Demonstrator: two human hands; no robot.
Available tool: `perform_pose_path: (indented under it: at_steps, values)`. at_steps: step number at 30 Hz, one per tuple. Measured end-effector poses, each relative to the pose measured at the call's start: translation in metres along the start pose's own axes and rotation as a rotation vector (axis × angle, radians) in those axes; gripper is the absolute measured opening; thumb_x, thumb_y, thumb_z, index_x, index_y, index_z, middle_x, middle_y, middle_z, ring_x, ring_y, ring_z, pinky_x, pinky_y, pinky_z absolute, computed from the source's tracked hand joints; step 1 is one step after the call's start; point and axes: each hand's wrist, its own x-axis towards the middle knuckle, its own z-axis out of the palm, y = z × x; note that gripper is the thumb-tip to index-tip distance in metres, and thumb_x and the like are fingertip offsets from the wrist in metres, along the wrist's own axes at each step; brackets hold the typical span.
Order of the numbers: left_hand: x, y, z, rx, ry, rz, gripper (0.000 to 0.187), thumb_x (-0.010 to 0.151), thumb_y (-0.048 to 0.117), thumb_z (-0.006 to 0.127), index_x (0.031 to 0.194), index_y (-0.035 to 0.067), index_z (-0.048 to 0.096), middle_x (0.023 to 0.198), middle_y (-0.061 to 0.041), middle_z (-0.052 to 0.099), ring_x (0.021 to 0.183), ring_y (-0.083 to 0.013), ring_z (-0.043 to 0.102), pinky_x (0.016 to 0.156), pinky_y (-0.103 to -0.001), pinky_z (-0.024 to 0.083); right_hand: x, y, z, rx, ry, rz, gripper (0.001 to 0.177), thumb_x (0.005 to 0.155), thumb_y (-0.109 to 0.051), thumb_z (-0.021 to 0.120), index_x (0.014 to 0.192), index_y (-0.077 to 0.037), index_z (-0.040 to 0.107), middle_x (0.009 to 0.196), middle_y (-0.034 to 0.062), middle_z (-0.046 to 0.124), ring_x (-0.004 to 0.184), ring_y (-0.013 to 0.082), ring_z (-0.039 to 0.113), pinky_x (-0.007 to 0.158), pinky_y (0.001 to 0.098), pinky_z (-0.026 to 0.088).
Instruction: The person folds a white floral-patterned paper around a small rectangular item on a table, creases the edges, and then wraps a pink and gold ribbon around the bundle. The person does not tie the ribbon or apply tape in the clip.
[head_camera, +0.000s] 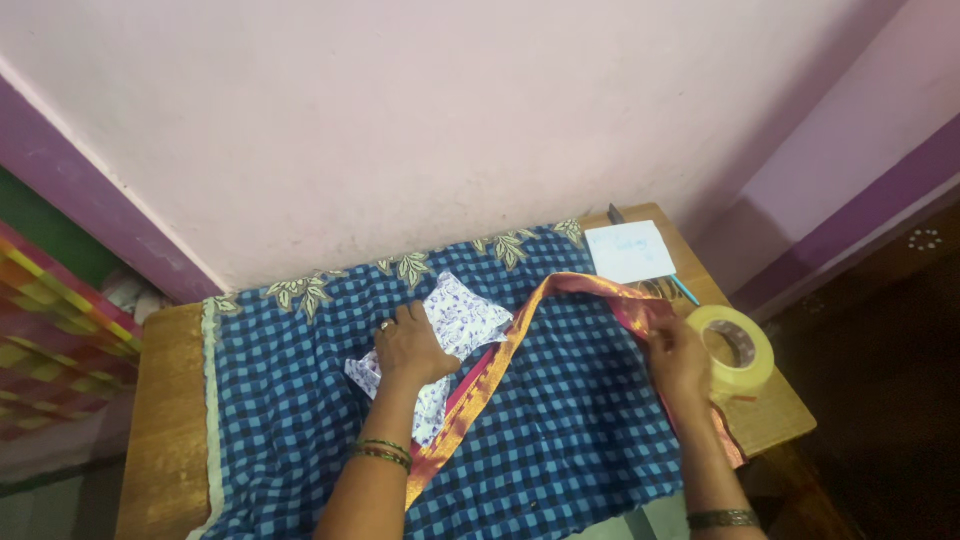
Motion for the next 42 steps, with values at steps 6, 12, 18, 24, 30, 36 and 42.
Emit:
perform_pose_path:
  at_steps: [6, 12, 18, 24, 30, 36, 42]
  values:
    - [0.004, 0.001, -0.001, 0.016, -0.02, -0.003, 0.099, 0.062, 0.044, 0.09, 0.139, 0.005, 0.041, 0.137, -0.018, 0.053, 0.128, -0.0373, 0.054, 0.109, -0.05, 0.041, 0.002, 0.056, -0.038, -0.361, 0.164, -0.181, 0.042, 0.081, -0.012, 0.067, 0.123, -0.009, 0.068, 0.131, 0.0134, 0.07, 0.118, 0.0352, 0.067, 0.102, 0.0447, 0.05]
    - [0.005, 0.001, 0.0, 0.044, -0.014, -0.003, 0.104, 0.062, 0.046, 0.09, 0.143, 0.005, 0.039, 0.138, -0.017, 0.052, 0.128, -0.0369, 0.054, 0.11, -0.05, 0.041, 0.009, 0.074, -0.047, -0.66, -0.346, 0.243, 0.044, 0.09, -0.029, 0.071, 0.134, -0.03, 0.066, 0.129, 0.0065, 0.071, 0.122, 0.0274, 0.065, 0.114, 0.0559, 0.039]
    - [0.004, 0.001, 0.002, 0.026, -0.007, -0.019, 0.103, 0.061, 0.044, 0.091, 0.141, 0.005, 0.04, 0.139, -0.017, 0.052, 0.129, -0.0376, 0.053, 0.109, -0.048, 0.042, 0.006, 0.077, -0.044, -0.68, -0.339, 0.153, 0.041, 0.085, -0.03, 0.074, 0.125, -0.032, 0.07, 0.129, -0.0004, 0.071, 0.128, 0.0219, 0.061, 0.12, 0.0659, 0.024]
    - [0.002, 0.003, 0.001, 0.038, 0.005, -0.009, 0.102, 0.06, 0.043, 0.09, 0.141, 0.005, 0.041, 0.138, -0.017, 0.053, 0.127, -0.0374, 0.056, 0.108, -0.047, 0.045, 0.018, 0.074, -0.052, -0.71, -0.491, 0.199, 0.049, 0.081, -0.037, 0.079, 0.129, -0.036, 0.067, 0.13, -0.0002, 0.068, 0.125, 0.0209, 0.062, 0.119, 0.0647, 0.028]
    - [0.003, 0.002, 0.004, 0.03, 0.018, -0.016, 0.102, 0.059, 0.043, 0.089, 0.14, 0.004, 0.041, 0.137, -0.018, 0.053, 0.127, -0.0384, 0.055, 0.107, -0.048, 0.046, 0.049, 0.066, -0.039, -0.538, -0.322, 0.085, 0.052, 0.078, -0.031, 0.076, 0.128, -0.026, 0.068, 0.127, 0.0054, 0.07, 0.111, 0.0324, 0.067, 0.095, 0.0506, 0.052]
    - [0.006, 0.0, 0.009, 0.021, 0.043, -0.005, 0.101, 0.057, 0.042, 0.09, 0.138, 0.005, 0.042, 0.135, -0.019, 0.054, 0.125, -0.0391, 0.056, 0.106, -0.048, 0.046, 0.076, 0.031, 0.009, -0.216, -0.186, -0.117, 0.033, 0.086, -0.026, 0.07, 0.118, -0.019, 0.073, 0.116, 0.0146, 0.073, 0.105, 0.0376, 0.068, 0.09, 0.05, 0.054]
    - [0.007, -0.004, 0.015, 0.006, 0.09, 0.018, 0.099, 0.055, 0.041, 0.089, 0.135, 0.005, 0.044, 0.13, -0.019, 0.056, 0.12, -0.0393, 0.058, 0.105, -0.047, 0.046, 0.076, 0.002, 0.015, -0.386, -0.356, -0.04, 0.023, 0.092, -0.028, 0.069, 0.113, -0.021, 0.075, 0.106, 0.0152, 0.076, 0.101, 0.0377, 0.071, 0.087, 0.0516, 0.054]
